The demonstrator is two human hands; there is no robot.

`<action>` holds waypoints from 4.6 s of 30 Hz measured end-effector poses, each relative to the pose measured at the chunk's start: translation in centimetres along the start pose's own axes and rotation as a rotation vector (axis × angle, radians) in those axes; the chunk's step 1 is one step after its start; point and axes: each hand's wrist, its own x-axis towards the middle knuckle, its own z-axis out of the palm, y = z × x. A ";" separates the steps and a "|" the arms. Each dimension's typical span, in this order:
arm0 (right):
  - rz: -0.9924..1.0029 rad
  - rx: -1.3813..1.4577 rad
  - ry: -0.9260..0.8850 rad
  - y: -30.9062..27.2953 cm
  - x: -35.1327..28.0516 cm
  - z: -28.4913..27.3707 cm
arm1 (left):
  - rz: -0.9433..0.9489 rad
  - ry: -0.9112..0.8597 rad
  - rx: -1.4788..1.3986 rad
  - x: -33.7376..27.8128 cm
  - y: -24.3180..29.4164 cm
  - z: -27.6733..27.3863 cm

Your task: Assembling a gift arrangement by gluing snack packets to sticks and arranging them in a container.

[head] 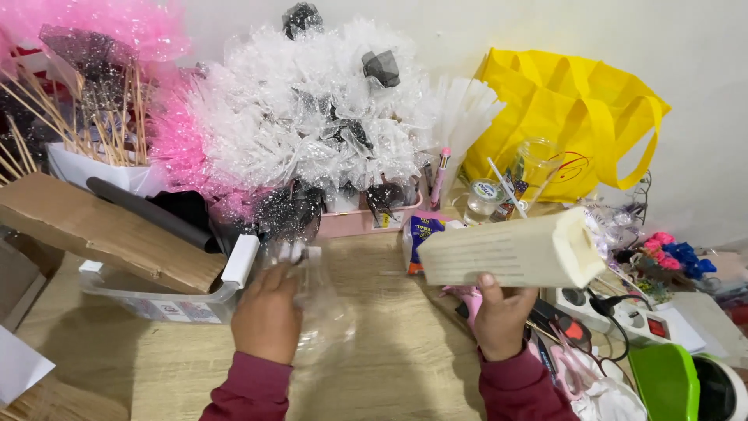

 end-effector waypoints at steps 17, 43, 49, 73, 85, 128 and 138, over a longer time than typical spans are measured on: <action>0.080 -0.404 -1.060 -0.7 1.6 1.4 | 0.076 0.153 -0.595 -2.4 8.1 -1.5; 0.119 0.285 0.107 -9.0 -1.1 -0.4 | -0.100 -0.484 -0.110 -1.3 0.2 -9.3; 0.125 0.480 -0.924 -10.3 -11.1 -1.4 | -0.213 -0.674 -0.336 -2.8 1.9 -10.6; 0.446 -0.664 -0.898 -7.3 -2.7 9.2 | -0.075 -0.491 -0.643 -3.2 -1.8 -8.7; -0.490 -1.215 -0.704 8.6 -3.2 10.3 | -0.094 -0.541 -0.764 -3.4 -1.9 -10.6; -0.226 0.176 -0.652 -15.8 -2.1 4.9 | -0.021 -0.960 -1.001 -3.5 -1.3 -6.9; -0.337 -0.498 -0.560 -16.1 -2.0 -8.5 | 0.070 -0.803 -1.111 -3.9 -1.9 -6.1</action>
